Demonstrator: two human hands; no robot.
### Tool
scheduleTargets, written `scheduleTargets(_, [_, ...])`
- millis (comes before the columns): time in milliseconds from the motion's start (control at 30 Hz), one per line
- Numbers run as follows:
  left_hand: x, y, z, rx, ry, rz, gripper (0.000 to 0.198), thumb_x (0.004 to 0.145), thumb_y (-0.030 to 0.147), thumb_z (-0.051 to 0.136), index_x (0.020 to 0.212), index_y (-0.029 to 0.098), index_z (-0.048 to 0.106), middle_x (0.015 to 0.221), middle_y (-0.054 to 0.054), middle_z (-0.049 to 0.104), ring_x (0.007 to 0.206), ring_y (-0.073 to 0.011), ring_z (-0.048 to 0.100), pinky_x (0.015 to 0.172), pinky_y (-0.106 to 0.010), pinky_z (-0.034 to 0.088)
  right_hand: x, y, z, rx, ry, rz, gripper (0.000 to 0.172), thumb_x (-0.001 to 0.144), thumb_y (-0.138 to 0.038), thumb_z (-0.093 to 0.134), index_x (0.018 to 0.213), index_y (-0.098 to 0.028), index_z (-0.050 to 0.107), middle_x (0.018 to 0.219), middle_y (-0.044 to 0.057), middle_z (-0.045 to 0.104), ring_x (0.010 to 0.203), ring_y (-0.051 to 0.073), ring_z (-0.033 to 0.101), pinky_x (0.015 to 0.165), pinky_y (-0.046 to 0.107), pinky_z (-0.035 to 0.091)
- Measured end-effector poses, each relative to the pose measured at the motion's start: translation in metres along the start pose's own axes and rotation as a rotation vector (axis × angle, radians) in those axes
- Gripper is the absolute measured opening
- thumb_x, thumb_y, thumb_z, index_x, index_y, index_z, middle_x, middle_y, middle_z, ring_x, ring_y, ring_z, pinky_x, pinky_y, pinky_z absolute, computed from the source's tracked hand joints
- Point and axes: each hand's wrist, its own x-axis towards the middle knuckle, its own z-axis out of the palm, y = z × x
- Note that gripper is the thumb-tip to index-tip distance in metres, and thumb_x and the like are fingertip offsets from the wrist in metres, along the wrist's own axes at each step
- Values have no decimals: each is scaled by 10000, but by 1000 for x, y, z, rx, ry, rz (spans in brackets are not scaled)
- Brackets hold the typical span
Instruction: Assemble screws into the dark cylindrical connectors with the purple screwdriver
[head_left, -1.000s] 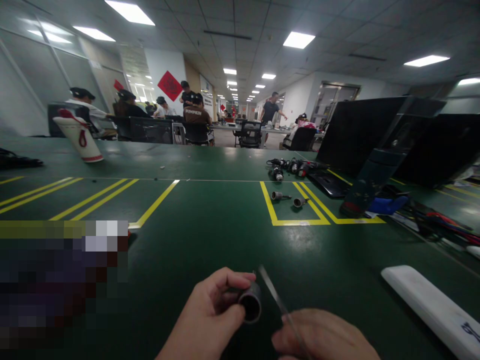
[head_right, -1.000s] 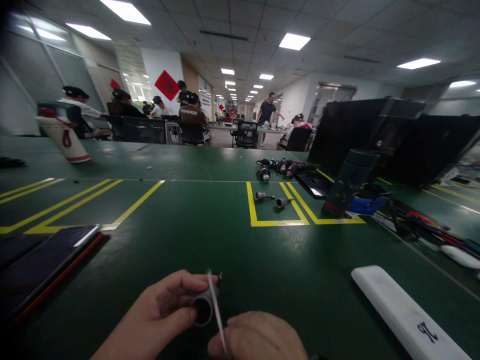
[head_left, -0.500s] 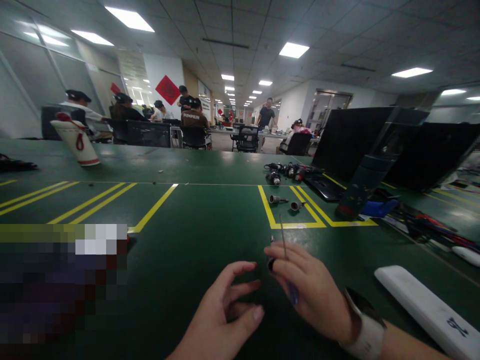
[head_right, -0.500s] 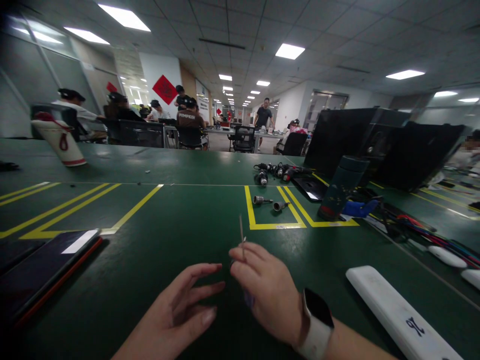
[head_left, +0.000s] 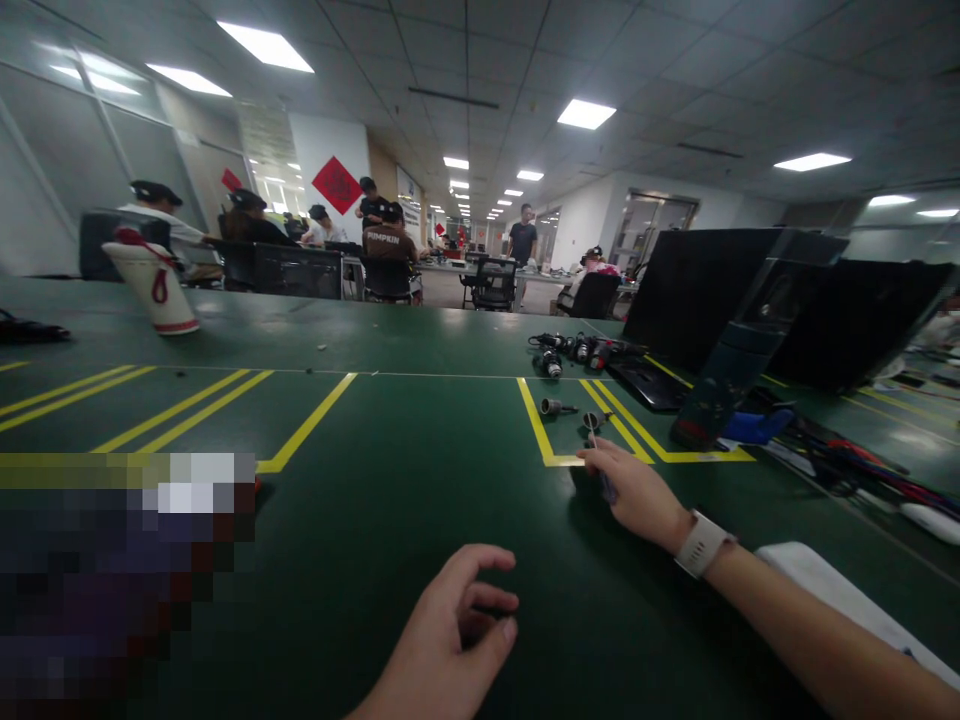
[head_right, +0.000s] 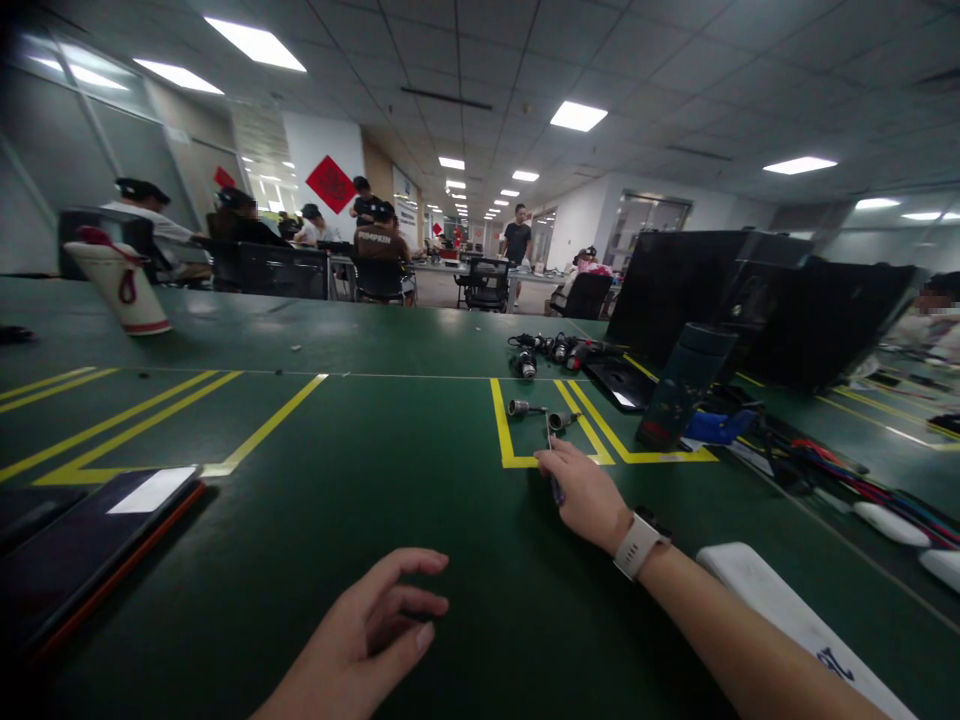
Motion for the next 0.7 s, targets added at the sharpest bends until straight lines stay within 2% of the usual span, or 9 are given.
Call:
scheduleTargets(133, [2, -1, 1, 21, 5, 8, 348, 722, 162, 551, 1066, 189, 509, 912, -56, 659, 836, -197, 631, 723, -310, 465, 27, 17, -12, -70, 49, 125, 235, 783, -10, 517, 947, -164, 586, 1179, 97, 581, 1158, 255, 489, 954, 434, 406])
scheduleTargets(200, [2, 0, 1, 30, 15, 19, 337, 723, 162, 546, 1058, 180, 514, 901, -59, 657, 834, -198, 629, 734, -315, 465, 49, 29, -15, -104, 26, 189, 174, 864, -137, 531, 1033, -149, 572, 1134, 81, 587, 1047, 229, 554, 875, 430, 457])
scheduleTargets(267, [1, 1, 0, 34, 16, 29, 327, 722, 155, 544, 1048, 174, 520, 900, -63, 655, 847, -201, 629, 748, -317, 466, 69, 40, -16, -129, -43, 232, 226, 893, -251, 528, 1099, -162, 555, 1131, 73, 578, 959, 205, 589, 807, 407, 495])
scheduleTargets(400, [1, 2, -1, 34, 6, 38, 329, 718, 134, 538, 1044, 180, 525, 900, -59, 654, 862, -201, 630, 744, -313, 469, 97, 50, -14, -160, -230, 249, 250, 895, -273, 528, 1118, -162, 547, 1121, 73, 581, 917, 195, 602, 770, 389, 512])
scheduleTargets(533, [1, -1, -1, 31, -10, 66, 321, 700, 99, 536, 1010, 182, 536, 917, -56, 630, 880, -195, 623, 744, -299, 480, 105, 49, -12, -175, -336, 228, 252, 894, -272, 530, 1121, -165, 545, 1127, 74, 578, 925, 198, 600, 774, 391, 511])
scheduleTargets(700, [2, -3, -2, 64, -7, 92, 304, 699, 73, 523, 985, 173, 548, 939, -63, 621, 886, -192, 624, 749, -301, 490, 102, 46, -22, -152, -298, 196, 249, 894, -274, 529, 1117, -163, 548, 1123, 73, 579, 923, 197, 601, 775, 391, 510])
